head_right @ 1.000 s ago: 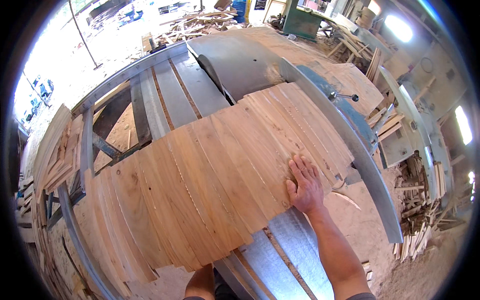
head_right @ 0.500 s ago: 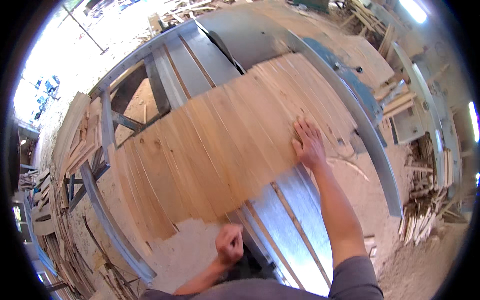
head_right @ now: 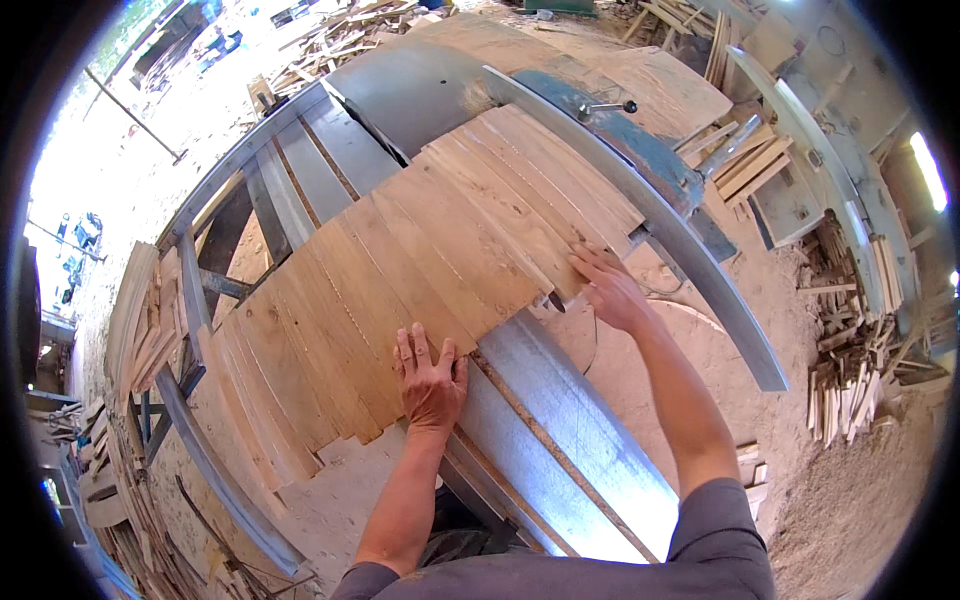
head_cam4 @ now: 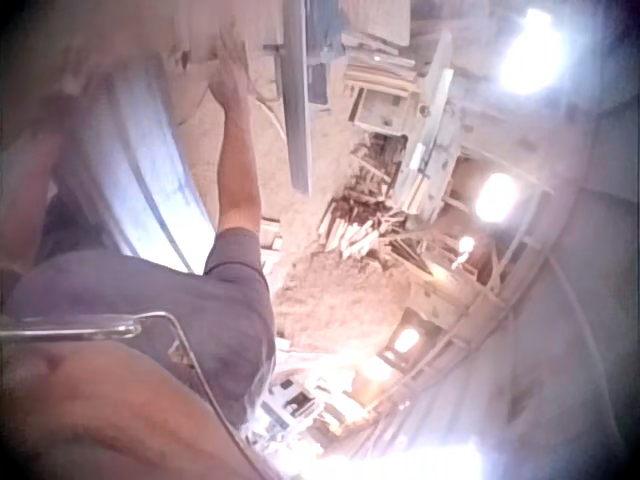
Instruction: The person measures metal and wooden components using a tape measure and pencil, then cuts several wooden panels one at a time using a table saw.
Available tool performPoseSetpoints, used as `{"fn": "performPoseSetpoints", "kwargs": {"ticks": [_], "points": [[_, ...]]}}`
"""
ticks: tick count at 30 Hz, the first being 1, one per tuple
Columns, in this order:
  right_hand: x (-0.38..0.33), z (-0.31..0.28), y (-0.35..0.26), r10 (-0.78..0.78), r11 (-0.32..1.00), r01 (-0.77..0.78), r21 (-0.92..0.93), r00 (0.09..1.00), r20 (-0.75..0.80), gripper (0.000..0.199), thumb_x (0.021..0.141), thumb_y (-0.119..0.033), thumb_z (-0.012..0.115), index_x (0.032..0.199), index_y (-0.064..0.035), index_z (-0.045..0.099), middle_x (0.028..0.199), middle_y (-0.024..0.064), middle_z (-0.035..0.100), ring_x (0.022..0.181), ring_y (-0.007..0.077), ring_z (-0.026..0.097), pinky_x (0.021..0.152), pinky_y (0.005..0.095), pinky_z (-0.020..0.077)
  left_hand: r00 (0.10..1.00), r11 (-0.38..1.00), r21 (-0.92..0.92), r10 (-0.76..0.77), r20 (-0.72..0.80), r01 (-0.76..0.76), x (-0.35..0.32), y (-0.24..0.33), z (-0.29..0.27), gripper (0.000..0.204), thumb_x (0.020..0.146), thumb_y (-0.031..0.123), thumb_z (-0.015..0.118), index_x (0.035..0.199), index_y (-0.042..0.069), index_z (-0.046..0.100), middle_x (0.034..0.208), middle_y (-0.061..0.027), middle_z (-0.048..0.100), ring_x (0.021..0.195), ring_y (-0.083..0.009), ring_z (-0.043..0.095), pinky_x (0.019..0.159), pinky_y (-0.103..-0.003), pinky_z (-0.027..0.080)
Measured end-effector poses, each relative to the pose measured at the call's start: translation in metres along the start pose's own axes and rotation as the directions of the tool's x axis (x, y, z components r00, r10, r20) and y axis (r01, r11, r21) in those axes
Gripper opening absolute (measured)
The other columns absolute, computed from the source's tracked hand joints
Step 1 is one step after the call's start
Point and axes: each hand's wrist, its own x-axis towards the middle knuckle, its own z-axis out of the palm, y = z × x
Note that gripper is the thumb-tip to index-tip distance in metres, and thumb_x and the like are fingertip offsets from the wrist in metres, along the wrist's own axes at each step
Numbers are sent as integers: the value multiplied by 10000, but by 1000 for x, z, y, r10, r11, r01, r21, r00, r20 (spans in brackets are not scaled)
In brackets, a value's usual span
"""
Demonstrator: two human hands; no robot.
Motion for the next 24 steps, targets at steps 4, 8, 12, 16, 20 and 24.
{"fn": "performPoseSetpoints", "kwargs": {"ticks": [4,8,12,16,20,24], "points": [[-34,-2,17,-26,975,9,-221,997,-72,576,835,-57,625,1408,-63,565,1543,129,476,1437,297,425,1203,444,318,1000,1000,19,-3,8,3,-3,2,0,339,879,338,707,1156,145,739,1480,-280,490,1395,-497,414,1156,-560,345],[-28,-4,21,6,978,-32,-206,992,-125,499,822,-53,650,1319,-96,639,1461,127,555,1354,273,519,1161,457,359,999,1000,-4,4,36,-4,3,5,-3,338,875,321,711,1157,136,736,1484,-288,482,1401,-502,405,1152,-567,351],[-1,-16,23,-111,960,59,-274,978,-178,414,851,-72,649,1262,-108,683,1402,109,605,1283,285,577,1130,446,390,999,1000,15,-7,54,6,0,0,4,333,874,333,711,1148,147,746,1480,-294,486,1398,-521,401,1159,-578,336],[18,-27,40,-212,936,136,-325,954,-213,390,862,-57,640,1239,-133,701,1367,93,634,1271,308,591,1108,428,443,999,1000,-10,8,50,-7,6,5,-1,324,875,283,712,1136,96,748,1502,-308,453,1411,-530,374,1163,-581,332],[21,-25,53,-215,944,159,-289,961,-173,432,839,-21,640,1240,-167,704,1348,90,648,1290,318,583,1062,405,509,998,1000,-6,11,54,-11,9,7,-4,318,879,278,707,1136,95,747,1500,-305,456,1410,-527,375,1163,-579,331],[25,-22,60,-209,948,157,-275,963,-170,490,804,31,615,1240,-172,705,1347,86,652,1288,300,592,1034,394,530,998,1000,17,10,59,-11,7,5,-1,320,888,286,698,1142,95,740,1495,-296,467,1409,-521,380,1160,-575,333]]}}
